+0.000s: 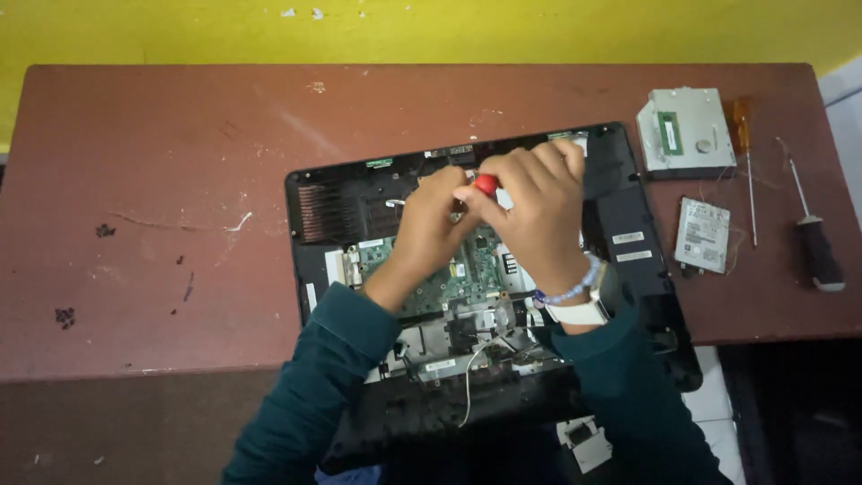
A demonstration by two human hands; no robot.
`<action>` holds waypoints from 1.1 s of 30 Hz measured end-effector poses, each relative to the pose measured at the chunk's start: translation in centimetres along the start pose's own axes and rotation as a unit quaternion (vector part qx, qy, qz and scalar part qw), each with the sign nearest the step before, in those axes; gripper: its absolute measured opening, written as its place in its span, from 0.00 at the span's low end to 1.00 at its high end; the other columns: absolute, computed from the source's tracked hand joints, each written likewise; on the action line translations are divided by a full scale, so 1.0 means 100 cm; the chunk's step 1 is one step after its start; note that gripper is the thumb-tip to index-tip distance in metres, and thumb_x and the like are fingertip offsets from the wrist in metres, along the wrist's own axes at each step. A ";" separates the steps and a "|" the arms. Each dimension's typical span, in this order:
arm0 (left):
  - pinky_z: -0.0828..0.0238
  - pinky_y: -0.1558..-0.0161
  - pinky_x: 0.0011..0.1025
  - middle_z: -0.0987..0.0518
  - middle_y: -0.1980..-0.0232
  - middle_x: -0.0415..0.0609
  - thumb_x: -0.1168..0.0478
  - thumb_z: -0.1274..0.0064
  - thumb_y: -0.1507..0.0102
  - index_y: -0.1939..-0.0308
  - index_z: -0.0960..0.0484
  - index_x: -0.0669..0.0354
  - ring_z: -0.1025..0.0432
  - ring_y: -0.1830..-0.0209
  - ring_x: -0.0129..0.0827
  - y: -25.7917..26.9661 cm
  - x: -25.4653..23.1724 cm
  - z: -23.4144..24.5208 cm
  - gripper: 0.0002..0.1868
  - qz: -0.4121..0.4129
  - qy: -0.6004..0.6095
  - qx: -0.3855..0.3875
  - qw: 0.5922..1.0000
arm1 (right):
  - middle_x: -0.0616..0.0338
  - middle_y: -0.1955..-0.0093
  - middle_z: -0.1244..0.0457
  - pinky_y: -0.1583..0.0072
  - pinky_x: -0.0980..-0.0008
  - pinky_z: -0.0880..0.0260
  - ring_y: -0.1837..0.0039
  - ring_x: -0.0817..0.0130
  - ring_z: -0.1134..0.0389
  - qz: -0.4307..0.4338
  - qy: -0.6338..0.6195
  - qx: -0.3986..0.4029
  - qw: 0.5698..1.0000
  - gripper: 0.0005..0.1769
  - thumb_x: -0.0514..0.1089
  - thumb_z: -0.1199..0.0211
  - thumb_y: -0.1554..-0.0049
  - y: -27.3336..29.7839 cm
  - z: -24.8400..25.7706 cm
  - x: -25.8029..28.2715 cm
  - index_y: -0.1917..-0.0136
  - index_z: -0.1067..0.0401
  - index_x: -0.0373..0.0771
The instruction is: Disassembling and repairing internal laptop components using a screwdriver.
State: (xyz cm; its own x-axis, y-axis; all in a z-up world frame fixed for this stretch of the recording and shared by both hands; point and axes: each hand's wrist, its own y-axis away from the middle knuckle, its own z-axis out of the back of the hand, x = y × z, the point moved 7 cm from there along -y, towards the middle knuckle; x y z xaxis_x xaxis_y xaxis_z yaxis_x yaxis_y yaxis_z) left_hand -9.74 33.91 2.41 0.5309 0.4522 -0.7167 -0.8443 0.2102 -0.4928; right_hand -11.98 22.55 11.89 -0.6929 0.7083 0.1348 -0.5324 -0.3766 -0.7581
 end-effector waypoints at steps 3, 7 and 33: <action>0.34 0.63 0.44 0.32 0.70 0.46 0.56 0.40 0.43 0.65 0.33 0.52 0.30 0.65 0.48 -0.008 -0.004 0.001 0.15 0.004 0.007 0.009 1.000 | 0.63 0.62 0.40 0.46 0.60 0.40 0.58 0.59 0.37 0.027 -0.023 0.031 0.999 0.12 0.52 0.39 0.38 -0.005 -0.002 0.006 0.50 0.27 0.42; 0.38 0.39 0.46 0.26 0.47 0.51 0.63 0.41 0.38 0.44 0.34 0.53 0.31 0.41 0.51 -0.022 -0.035 0.026 0.23 -0.018 0.136 0.091 0.986 | 0.57 0.50 0.35 0.42 0.61 0.38 0.47 0.55 0.34 0.059 -0.053 0.056 0.995 0.08 0.40 0.45 0.37 -0.013 0.002 0.010 0.47 0.26 0.38; 0.29 0.64 0.34 0.24 0.75 0.45 0.48 0.45 0.39 0.71 0.25 0.50 0.25 0.70 0.45 -0.006 0.010 -0.007 0.13 -0.009 -0.007 -0.013 1.000 | 0.55 0.56 0.34 0.48 0.61 0.31 0.54 0.58 0.30 -0.131 -0.284 0.044 0.949 0.20 0.47 0.27 0.48 0.016 -0.022 -0.020 0.48 0.27 0.35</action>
State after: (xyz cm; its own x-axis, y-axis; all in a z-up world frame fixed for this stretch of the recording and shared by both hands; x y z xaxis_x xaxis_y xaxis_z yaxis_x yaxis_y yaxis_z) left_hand -8.63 33.68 1.65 0.5444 0.4607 -0.7010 -0.8326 0.1953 -0.5182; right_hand -10.40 21.88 9.04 -0.6682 0.3586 0.6518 -0.7437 -0.2976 -0.5987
